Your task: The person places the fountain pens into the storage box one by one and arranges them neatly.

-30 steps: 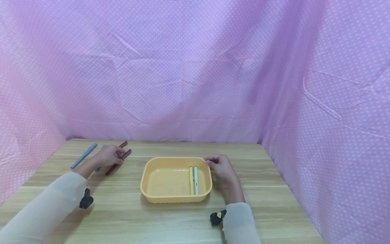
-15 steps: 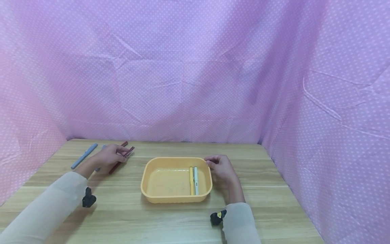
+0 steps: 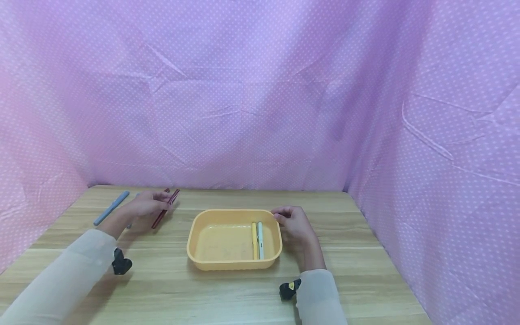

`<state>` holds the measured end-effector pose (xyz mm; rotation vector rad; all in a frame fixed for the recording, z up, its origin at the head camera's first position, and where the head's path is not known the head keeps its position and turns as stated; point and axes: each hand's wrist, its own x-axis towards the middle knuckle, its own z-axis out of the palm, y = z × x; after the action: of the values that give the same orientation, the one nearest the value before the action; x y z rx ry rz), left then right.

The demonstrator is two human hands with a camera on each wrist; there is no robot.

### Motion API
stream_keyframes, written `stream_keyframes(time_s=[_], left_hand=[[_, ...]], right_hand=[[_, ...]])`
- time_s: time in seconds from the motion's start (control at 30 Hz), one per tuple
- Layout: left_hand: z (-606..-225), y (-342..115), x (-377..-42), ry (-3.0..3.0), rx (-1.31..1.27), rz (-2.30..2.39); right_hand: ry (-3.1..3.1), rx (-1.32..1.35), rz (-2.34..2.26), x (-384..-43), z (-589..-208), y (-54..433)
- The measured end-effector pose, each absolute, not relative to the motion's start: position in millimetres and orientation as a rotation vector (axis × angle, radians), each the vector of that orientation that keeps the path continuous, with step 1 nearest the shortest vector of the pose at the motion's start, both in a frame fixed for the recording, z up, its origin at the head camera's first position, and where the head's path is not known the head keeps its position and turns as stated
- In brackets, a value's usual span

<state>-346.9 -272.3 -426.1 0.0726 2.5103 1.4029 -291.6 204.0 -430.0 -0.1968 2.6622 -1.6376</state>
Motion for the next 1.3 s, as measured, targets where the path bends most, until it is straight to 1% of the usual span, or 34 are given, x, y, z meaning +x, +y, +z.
stream_keyframes(time_s=[0.3,0.67,0.93,1.3], left_hand=[[-430,-273,-347,2.472,0.062,1.472],[-433,-269,-349,2.342,-0.013,1.651],[-434,-269,-346,2.269,0.049,1.762],[-430,-260,-342,2.216,0.034,1.813]], right_hand=[[2.660,-0.227,-1.650,-292,-432,202],[2.671,-0.221,-1.657,-291,-429,203],[2.664,-0.224,-1.642,-291,-431,204],[2.663,-0.235,-1.663,-289,-432,199]])
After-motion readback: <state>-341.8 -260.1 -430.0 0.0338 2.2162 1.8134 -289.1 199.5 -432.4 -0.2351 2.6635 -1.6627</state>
